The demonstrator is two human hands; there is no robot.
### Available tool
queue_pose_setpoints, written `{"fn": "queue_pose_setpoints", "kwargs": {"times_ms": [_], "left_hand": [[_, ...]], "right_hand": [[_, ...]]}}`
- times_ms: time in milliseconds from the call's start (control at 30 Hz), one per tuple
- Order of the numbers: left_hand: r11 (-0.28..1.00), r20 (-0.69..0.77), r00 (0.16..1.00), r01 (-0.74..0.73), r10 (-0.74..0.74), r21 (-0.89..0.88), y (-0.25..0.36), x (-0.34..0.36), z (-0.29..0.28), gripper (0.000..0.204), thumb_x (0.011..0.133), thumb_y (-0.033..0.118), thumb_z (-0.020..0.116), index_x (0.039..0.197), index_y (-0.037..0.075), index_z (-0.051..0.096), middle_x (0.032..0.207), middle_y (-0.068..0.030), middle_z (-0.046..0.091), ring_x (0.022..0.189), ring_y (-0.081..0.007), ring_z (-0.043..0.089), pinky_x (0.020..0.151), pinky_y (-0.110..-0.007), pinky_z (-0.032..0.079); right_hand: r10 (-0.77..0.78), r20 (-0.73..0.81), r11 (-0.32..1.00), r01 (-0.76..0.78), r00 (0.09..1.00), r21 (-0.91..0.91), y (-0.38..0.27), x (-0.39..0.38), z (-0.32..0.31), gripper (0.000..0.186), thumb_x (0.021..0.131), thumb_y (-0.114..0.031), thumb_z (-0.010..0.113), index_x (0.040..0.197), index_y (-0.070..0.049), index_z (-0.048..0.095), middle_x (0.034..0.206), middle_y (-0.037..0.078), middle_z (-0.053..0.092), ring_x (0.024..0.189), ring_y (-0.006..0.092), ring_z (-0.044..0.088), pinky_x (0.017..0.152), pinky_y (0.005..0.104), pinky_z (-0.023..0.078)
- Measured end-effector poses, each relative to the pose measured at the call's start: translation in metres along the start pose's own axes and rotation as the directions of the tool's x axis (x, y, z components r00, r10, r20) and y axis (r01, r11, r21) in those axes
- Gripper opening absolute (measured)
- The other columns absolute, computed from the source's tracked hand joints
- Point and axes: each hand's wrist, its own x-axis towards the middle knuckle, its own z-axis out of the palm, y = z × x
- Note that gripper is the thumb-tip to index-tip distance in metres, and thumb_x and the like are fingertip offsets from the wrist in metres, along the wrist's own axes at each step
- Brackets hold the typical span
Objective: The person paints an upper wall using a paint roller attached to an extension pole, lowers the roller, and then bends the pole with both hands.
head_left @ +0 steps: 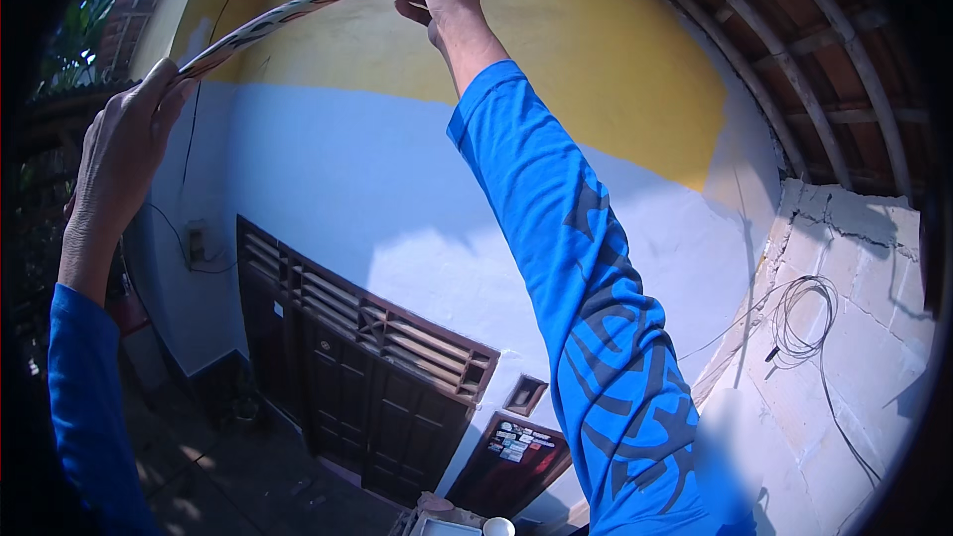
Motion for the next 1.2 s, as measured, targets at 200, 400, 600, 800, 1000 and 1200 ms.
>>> {"fn": "queue_pose_setpoints", "kwargs": {"times_ms": [200, 400, 600, 800, 1000, 1200], "left_hand": [[0.993, 0.157, 0.981, 0.117, -0.115, -0.005, 0.016, 0.011, -0.003, 0.041, 0.104, 0.039, 0.05, 0.128, 0.007, 0.062, 0.092, -0.0189, 0.069, 0.082, -0.0337, 0.07, 0.072, -0.045, 0.052], [0.993, 0.174, 0.978, 0.117, -0.115, 0.002, 0.0, -0.001, 0.003, 0.04, 0.104, 0.037, 0.052, 0.127, 0.006, 0.062, 0.093, -0.0181, 0.069, 0.082, -0.0335, 0.07, 0.072, -0.045, 0.053], [1.0, -0.03, 0.999, -0.02, 0.02, 0.003, -0.04, -0.04, 0.019, 0.034, 0.104, 0.033, 0.053, 0.122, 0.006, 0.062, 0.093, -0.0168, 0.07, 0.079, -0.0319, 0.07, 0.068, -0.045, 0.055], [0.993, 0.081, 0.99, 0.117, -0.116, -0.006, -0.041, -0.042, 0.001, 0.038, 0.104, 0.032, 0.052, 0.125, 0.002, 0.062, 0.104, -0.0185, 0.069, 0.094, -0.0361, 0.069, 0.079, -0.045, 0.054], [0.998, 0.012, 0.999, 0.047, -0.047, 0.044, -0.044, -0.032, -0.001, 0.034, 0.104, 0.032, 0.053, 0.125, 0.006, 0.062, 0.102, -0.0178, 0.07, 0.09, -0.0325, 0.071, 0.075, -0.046, 0.056], [0.999, -0.005, 1.0, -0.01, 0.01, 0.047, -0.036, -0.02, 0.005, 0.032, 0.104, 0.034, 0.052, 0.118, 0.007, 0.061, 0.093, -0.0152, 0.071, 0.08, -0.0332, 0.071, 0.068, -0.047, 0.056]], "right_hand": [[-0.001, -0.006, 1.0, 0.001, 1.0, 0.028, 0.004, 0.019, -0.009, 0.023, 0.097, -0.018, 0.06, 0.104, 0.005, 0.058, 0.084, 0.017, 0.073, 0.065, 0.0253, 0.074, 0.054, 0.0332, 0.059], [0.067, -0.008, 0.997, -0.068, 0.998, -0.044, 0.007, -0.004, -0.002, 0.022, 0.097, -0.022, 0.062, 0.104, -0.001, 0.057, 0.088, 0.014, 0.073, 0.075, 0.0245, 0.074, 0.065, 0.0369, 0.058], [0.078, 0.054, 0.996, -0.075, 0.996, -0.047, 0.021, -0.032, 0.02, 0.023, 0.097, -0.02, 0.061, 0.105, 0.001, 0.058, 0.09, 0.015, 0.072, 0.075, 0.0247, 0.075, 0.063, 0.0356, 0.06], [0.063, 0.058, 0.998, -0.062, 0.996, -0.023, 0.018, -0.037, 0.033, 0.023, 0.097, -0.019, 0.061, 0.105, 0.002, 0.058, 0.09, 0.015, 0.072, 0.074, 0.0247, 0.075, 0.061, 0.035, 0.06], [0.086, 0.046, 0.996, -0.085, 0.995, -0.033, 0.013, -0.027, 0.037, 0.022, 0.097, -0.02, 0.062, 0.104, 0.0, 0.059, 0.09, 0.013, 0.072, 0.075, 0.024, 0.074, 0.063, 0.0351, 0.059], [0.086, 0.048, 0.996, -0.085, 0.995, -0.028, 0.012, -0.019, 0.026, 0.022, 0.096, -0.021, 0.063, 0.104, -0.001, 0.058, 0.089, 0.013, 0.072, 0.077, 0.0241, 0.074, 0.064, 0.0351, 0.059]]}}
